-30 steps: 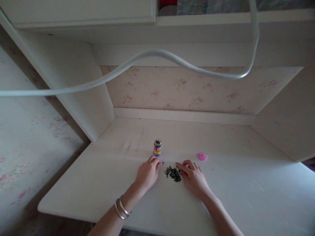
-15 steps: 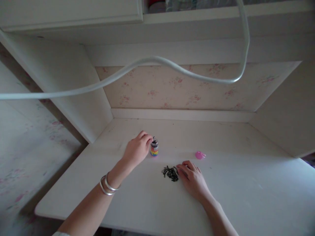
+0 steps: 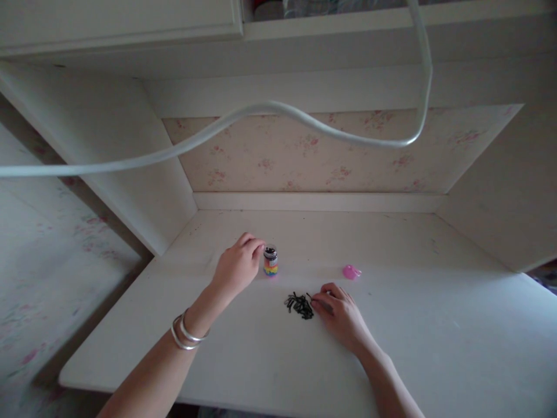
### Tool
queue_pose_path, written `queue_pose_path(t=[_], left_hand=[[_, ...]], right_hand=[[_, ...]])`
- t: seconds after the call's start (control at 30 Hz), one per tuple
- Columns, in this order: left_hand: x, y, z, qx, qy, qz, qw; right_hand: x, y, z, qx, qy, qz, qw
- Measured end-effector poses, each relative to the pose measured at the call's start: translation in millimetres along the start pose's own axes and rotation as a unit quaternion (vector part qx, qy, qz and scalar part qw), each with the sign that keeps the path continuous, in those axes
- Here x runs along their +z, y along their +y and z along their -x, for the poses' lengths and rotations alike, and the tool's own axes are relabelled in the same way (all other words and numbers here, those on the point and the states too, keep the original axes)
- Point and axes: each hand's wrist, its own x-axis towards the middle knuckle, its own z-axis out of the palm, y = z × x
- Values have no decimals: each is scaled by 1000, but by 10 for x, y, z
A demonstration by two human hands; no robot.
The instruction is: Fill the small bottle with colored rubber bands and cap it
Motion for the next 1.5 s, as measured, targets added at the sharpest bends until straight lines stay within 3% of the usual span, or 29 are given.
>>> queue_pose_path(t=[0.17, 0.37, 0.5, 0.7, 0.87, 1.0, 1.2, 1.5], left_hand=[[48, 8, 324, -2, 15, 76, 997], [387, 147, 806, -30, -104, 132, 985], [635, 248, 963, -30, -179, 130, 975], [758, 316, 929, -26, -204, 80, 975], [835, 300, 843, -29, -192, 44, 980], [869, 282, 850, -30, -182, 50, 982], [842, 276, 885, -26, -182, 80, 980], [851, 251, 877, -18, -185, 83, 979]], right_hand=[[-13, -28, 19, 30, 28, -54, 998], [49, 25, -12, 66, 100, -113, 986], [64, 5, -68, 82, 123, -137, 979], [-108, -269, -292, 73, 123, -171, 975], [-246, -653, -698, 28, 108, -197, 974], [-227, -878, -1031, -7, 108, -204, 973], [-83, -972, -1304, -15, 106, -203, 973], [-19, -942, -1309, -21, 68, -210, 975]])
